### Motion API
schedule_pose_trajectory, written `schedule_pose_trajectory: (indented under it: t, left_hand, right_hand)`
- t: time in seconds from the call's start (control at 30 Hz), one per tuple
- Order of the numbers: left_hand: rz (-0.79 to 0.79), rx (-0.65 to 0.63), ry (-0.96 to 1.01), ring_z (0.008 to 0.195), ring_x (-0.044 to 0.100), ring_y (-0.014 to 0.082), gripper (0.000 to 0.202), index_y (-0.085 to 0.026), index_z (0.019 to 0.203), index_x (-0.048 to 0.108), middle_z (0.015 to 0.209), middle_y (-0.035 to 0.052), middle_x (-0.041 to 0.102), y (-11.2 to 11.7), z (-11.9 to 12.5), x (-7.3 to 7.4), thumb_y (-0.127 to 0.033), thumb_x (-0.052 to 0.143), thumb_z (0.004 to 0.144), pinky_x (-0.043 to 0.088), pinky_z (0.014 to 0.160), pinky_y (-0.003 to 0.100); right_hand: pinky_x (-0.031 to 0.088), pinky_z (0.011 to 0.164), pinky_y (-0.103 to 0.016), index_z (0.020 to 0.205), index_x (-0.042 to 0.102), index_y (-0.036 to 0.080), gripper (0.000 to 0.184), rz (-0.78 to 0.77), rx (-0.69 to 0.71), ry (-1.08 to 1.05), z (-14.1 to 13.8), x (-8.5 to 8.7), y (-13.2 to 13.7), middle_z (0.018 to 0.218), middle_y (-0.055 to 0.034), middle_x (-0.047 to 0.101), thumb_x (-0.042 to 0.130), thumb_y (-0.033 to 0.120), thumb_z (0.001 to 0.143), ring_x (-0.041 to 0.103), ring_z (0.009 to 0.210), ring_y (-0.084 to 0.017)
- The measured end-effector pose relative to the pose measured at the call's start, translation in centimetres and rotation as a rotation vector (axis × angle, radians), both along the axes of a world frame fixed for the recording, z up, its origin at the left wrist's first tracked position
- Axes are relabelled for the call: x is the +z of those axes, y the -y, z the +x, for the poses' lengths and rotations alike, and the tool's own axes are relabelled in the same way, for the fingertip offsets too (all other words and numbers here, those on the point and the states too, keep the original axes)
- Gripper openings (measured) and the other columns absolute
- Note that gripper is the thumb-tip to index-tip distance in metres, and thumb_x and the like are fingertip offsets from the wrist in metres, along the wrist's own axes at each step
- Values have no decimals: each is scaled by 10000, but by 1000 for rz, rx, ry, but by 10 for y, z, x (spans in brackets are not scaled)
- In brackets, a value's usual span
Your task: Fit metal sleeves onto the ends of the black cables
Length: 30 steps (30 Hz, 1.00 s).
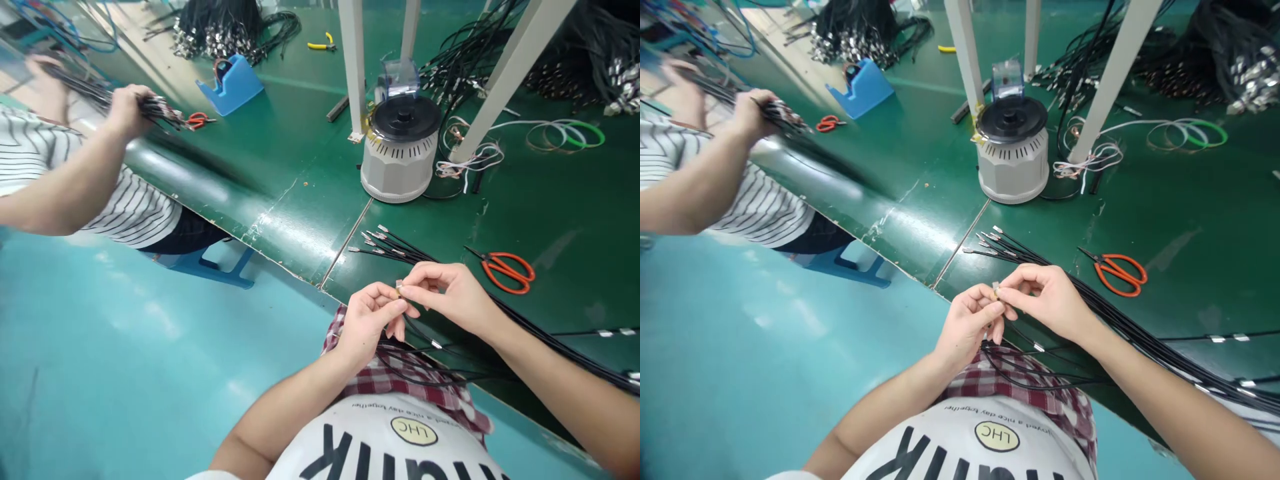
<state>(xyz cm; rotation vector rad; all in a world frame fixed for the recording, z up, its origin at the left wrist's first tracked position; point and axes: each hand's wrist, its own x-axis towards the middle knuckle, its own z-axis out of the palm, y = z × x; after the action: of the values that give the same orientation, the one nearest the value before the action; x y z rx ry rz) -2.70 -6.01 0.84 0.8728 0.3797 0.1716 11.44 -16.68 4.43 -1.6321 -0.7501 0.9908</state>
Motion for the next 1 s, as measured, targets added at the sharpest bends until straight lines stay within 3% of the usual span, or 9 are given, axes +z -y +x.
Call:
schedule_pose_trajectory:
  t: [0.23,0.4,0.53,0.63,0.77,0.9,1.0]
  left_hand:
    - [8,-33,50,456,591,123,234,-87,898,506,872,169,706,-9,-6,4,-272,648,916,294,416,185]
    - [-101,-111,75,438,571,113,232,-81,916,508,865,170,697,-16,-10,-1,-285,617,933,289,405,189]
    - [-122,-130,72,486,600,116,242,-65,946,528,923,173,683,-20,-10,-4,-301,580,959,324,419,191]
    - [-118,-121,65,509,619,133,232,-75,950,508,916,166,683,-20,-10,-6,-295,582,957,369,446,195]
    - [-38,-65,64,617,678,186,244,-111,992,431,934,171,688,-19,-19,-8,-300,582,962,470,541,230]
    - [37,-2,44,773,714,262,257,-154,1085,348,996,185,686,-20,-35,-9,-382,449,1023,534,657,337]
    - [148,23,-114,649,672,211,318,-136,982,417,927,158,681,-23,-47,-10,-448,478,997,473,560,277]
  right_hand:
    - [415,597,-219,859,671,101,309,-22,131,-331,4,5,-16,667,-39,637,797,370,769,584,575,-99]
    - [370,557,-192,882,668,89,329,-43,227,-257,9,1,-27,643,-30,616,749,402,821,559,565,-77]
    - [416,595,-195,915,681,100,342,-56,228,-192,9,-2,-29,777,-41,637,684,439,873,519,617,-61]
    - [434,602,-208,911,675,113,348,-71,202,-136,6,-5,-28,766,-32,621,696,456,856,527,632,-75]
    - [468,614,-238,928,688,155,333,-77,215,62,13,-10,-24,878,-31,628,646,483,886,554,675,-96]
    - [447,681,-286,973,680,240,216,-207,57,638,27,-17,-20,937,16,629,603,435,921,549,694,-102]
    - [416,677,-295,1023,648,269,198,-319,6,961,32,-24,-18,1003,35,617,639,421,896,571,765,-119]
